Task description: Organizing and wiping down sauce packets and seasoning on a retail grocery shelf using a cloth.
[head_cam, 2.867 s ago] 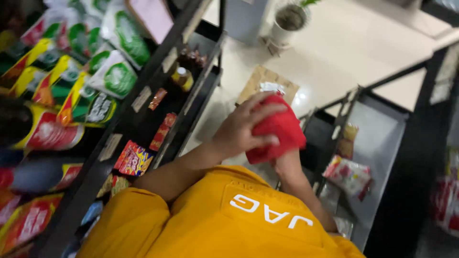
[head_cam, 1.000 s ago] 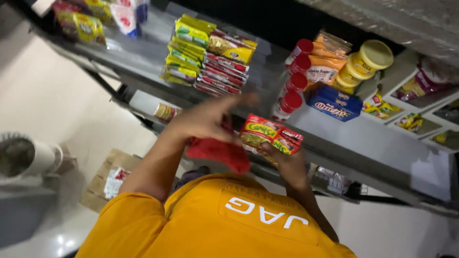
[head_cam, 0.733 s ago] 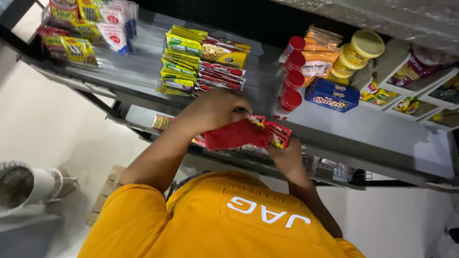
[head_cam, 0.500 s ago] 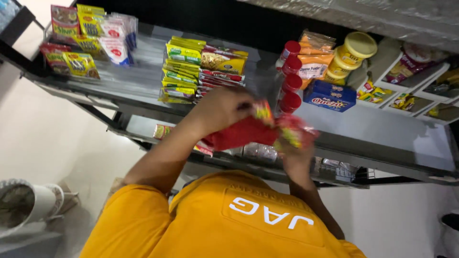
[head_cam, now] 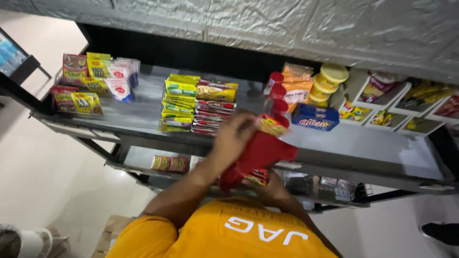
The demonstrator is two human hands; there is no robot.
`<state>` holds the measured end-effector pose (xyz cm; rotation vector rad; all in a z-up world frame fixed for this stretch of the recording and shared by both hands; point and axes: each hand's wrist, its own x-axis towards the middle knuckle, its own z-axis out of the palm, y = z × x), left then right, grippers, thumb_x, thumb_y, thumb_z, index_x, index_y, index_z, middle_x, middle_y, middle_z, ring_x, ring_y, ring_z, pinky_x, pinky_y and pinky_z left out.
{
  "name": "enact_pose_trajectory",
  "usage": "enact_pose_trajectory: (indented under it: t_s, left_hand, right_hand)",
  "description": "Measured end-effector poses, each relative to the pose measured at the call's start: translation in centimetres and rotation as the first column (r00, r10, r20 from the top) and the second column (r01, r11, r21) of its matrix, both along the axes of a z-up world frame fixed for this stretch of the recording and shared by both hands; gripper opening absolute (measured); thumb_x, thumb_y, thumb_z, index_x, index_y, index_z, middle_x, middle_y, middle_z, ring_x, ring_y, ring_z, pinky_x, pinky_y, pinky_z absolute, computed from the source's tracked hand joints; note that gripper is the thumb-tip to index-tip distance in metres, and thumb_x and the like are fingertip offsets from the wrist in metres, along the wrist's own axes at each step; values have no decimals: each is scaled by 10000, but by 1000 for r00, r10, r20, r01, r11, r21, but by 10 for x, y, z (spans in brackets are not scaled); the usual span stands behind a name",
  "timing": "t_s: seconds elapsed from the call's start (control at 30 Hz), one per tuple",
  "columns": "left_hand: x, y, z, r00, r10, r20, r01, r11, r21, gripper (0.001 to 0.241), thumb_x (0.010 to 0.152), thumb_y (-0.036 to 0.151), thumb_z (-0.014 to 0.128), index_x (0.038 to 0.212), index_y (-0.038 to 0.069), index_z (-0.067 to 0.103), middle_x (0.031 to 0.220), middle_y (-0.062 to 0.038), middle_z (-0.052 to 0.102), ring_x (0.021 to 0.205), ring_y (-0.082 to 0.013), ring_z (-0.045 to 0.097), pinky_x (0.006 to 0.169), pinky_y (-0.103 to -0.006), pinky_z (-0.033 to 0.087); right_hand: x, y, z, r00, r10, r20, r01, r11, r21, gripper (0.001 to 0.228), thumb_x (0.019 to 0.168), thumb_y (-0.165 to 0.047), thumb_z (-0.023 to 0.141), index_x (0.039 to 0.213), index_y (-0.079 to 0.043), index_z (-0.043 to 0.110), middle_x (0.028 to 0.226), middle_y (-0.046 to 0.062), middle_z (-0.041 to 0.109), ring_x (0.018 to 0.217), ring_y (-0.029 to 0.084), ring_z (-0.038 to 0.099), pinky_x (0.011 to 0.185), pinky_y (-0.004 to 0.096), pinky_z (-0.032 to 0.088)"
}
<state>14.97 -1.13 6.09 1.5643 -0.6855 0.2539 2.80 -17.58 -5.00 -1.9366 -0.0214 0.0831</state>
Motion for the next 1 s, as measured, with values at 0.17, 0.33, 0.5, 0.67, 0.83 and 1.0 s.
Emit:
enact_pose_trajectory:
  t_s: [0.17, 0.33, 0.5, 0.67, 0.83, 1.0]
  left_hand:
    - [71, 7, 38, 619, 295, 728, -557, 818, 143, 125, 896, 299, 762, 1017, 326, 750, 925, 42, 706, 954, -252, 646, 839, -431, 463]
    - [112, -24, 11, 572, 286, 769, -639, 743, 199, 110, 855, 296, 692, 887, 207, 749, 905, 22, 728, 922, -283, 583, 824, -492, 403]
    - [148, -49, -26, 650, 261, 713, -647, 682, 341, 177, 861, 270, 619, 882, 231, 791, 803, -69, 732, 822, -322, 610, 779, -550, 406]
    - [143, -55, -2, 781, 177, 599, -576, 574, 581, 237, 907, 258, 539, 980, 252, 765, 1010, -9, 756, 1060, -343, 567, 969, -629, 336]
    - [163, -59, -19, 785, 163, 598, -582, 524, 622, 374, 856, 184, 577, 1202, 240, 708, 1245, -58, 663, 1178, -364, 509, 1067, -705, 281]
    - [166, -44, -23, 828, 109, 550, -517, 527, 674, 779, 548, 287, 924, 1281, 201, 674, 1252, -68, 682, 1133, -381, 539, 984, -738, 325]
  right_hand:
    - [-17, -15, 44, 995, -56, -87, 37, 978, -204, 485, 725, -316, 919, 1130, -81, 793, 1013, 159, 827, 954, 320, 787, 878, 445, 600]
    - [-42, -51, 38, 995, 46, -86, -40, 996, 74, 416, 769, -36, 817, 1182, -8, 770, 1098, 69, 837, 908, 156, 748, 816, 289, 594]
    - [-53, -60, 43, 983, -44, -180, 86, 968, 238, 461, 731, 13, 879, 1180, 40, 778, 1072, 122, 835, 884, 193, 728, 805, 321, 572]
    - [-57, -59, 58, 966, -84, -243, 154, 947, 282, 521, 695, -26, 908, 1195, 61, 790, 888, 128, 782, 708, 188, 649, 633, 301, 517]
    - [-52, -57, 61, 976, 4, -218, 70, 940, 334, 509, 720, 20, 884, 1213, 71, 770, 873, 115, 775, 693, 173, 640, 623, 282, 507]
    - [-42, -53, 61, 970, 53, -237, 34, 936, 351, 563, 709, 1, 875, 1258, 61, 763, 942, 90, 769, 737, 163, 601, 662, 277, 479]
